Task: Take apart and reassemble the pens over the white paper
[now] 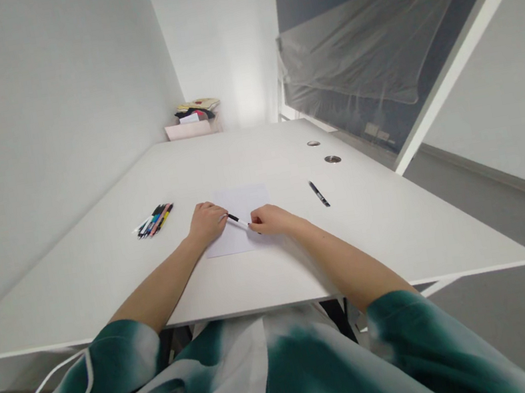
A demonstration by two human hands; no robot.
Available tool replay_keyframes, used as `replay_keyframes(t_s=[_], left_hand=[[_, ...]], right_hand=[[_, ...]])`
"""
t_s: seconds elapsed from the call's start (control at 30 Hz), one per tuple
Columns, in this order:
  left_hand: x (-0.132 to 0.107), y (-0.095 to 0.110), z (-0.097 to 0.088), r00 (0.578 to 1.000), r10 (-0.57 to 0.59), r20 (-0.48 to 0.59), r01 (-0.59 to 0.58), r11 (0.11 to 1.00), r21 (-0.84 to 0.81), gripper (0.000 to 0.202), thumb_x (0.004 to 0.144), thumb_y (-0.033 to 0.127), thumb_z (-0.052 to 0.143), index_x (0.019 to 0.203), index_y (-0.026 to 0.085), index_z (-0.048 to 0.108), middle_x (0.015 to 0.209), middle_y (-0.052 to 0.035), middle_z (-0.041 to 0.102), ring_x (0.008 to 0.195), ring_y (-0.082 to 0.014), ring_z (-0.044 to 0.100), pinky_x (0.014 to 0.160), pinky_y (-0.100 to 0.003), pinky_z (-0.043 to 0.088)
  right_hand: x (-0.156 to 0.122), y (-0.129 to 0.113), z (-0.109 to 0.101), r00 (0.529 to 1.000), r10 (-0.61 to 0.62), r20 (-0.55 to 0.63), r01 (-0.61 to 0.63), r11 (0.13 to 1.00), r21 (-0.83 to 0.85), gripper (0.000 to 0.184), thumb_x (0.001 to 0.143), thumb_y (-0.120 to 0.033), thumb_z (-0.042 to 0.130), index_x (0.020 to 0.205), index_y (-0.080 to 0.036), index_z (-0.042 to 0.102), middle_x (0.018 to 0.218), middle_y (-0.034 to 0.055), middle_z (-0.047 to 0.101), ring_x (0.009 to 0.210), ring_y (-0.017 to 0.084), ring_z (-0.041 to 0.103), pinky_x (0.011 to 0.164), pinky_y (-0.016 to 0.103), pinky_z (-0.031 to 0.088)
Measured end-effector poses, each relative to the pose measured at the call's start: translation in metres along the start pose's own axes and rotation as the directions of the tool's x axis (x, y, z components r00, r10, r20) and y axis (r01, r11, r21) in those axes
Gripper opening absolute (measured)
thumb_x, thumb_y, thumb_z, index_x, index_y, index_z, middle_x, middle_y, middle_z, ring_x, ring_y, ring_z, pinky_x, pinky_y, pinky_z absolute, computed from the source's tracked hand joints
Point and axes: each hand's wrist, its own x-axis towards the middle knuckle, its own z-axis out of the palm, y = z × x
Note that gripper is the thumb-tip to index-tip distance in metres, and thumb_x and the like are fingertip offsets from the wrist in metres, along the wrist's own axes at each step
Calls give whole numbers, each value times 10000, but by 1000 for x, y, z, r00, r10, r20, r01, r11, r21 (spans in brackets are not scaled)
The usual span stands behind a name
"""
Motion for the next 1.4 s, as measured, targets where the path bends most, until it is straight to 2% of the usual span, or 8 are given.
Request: replay_keyframes(t_s=[0.17, 0.27, 0.37, 0.47, 0.57, 0.7, 0.93, 1.4], left_hand=[[0, 1, 0, 999, -31, -11, 31, 999, 25, 280, 872, 255, 519, 1062, 234, 723, 1070, -114, 723, 1068, -306, 575, 956, -494, 389], [0, -1, 0, 997, -58, -49, 60, 997, 44, 422, 858, 274, 550, 1267, 195, 614, 1215, -135, 659, 1116, -315, 554, 964, -473, 396], [0, -4, 2, 996, -81, -40, 84, 994, 65, 507, 851, 295, 563, 1337, 150, 546, 1241, -154, 631, 1113, -322, 554, 963, -459, 402], [0, -6, 4, 995, -91, -32, 93, 994, 62, 509, 854, 309, 560, 1336, 144, 538, 1240, -156, 624, 1107, -320, 556, 967, -457, 401], [0, -6, 5, 995, -90, -36, 92, 995, 40, 486, 855, 311, 560, 1316, 156, 549, 1234, -152, 626, 1110, -321, 554, 974, -463, 397], [0, -6, 7, 995, -92, -37, 93, 995, 21, 452, 855, 311, 563, 1283, 166, 572, 1228, -147, 630, 1112, -321, 556, 973, -466, 397], [-1, -6, 6, 994, -103, -30, 104, 994, 25, 381, 869, 328, 551, 1213, 178, 616, 1222, -125, 636, 1110, -304, 559, 977, -457, 395], [-1, -5, 5, 993, -119, -7, 119, 993, 13, 288, 875, 330, 539, 1094, 194, 667, 1171, -92, 653, 1089, -275, 558, 982, -437, 387]], right_hand=[[0, 0, -2, 1000, -10, 19, 9, 998, 61, 211, 782, -344, 622, 620, -208, 611, 566, 8, 604, 556, 140, 493, 569, 265, 324], [0, 15, -10, 994, 53, -91, -44, 994, 96, 216, 771, -352, 637, 607, -216, 603, 561, 7, 587, 565, 145, 489, 578, 266, 322], [-3, 41, -28, 962, 180, -207, -171, 983, 62, 212, 731, -304, 682, 564, -214, 588, 555, 23, 577, 582, 161, 500, 597, 282, 321], [-12, 69, -52, 899, 342, -272, -370, 927, -61, 178, 732, -263, 658, 572, -198, 611, 593, 43, 612, 605, 167, 532, 588, 281, 335], [-28, 92, -76, 805, 486, -341, -556, 819, -145, 178, 769, -287, 610, 650, -175, 680, 630, 60, 657, 626, 167, 564, 570, 269, 355], [-47, 110, -93, 718, 576, -391, -669, 725, -161, 203, 772, -303, 607, 700, -154, 725, 690, 86, 698, 676, 181, 608, 571, 263, 375], [-52, 120, -89, 667, 668, -330, -734, 666, -137, 208, 787, -291, 606, 733, -139, 737, 726, 88, 714, 681, 169, 630, 546, 234, 369], [-48, 129, -78, 619, 708, -338, -776, 619, -124, 206, 772, -291, 590, 779, -141, 731, 729, 71, 695, 677, 163, 621, 558, 233, 386]])
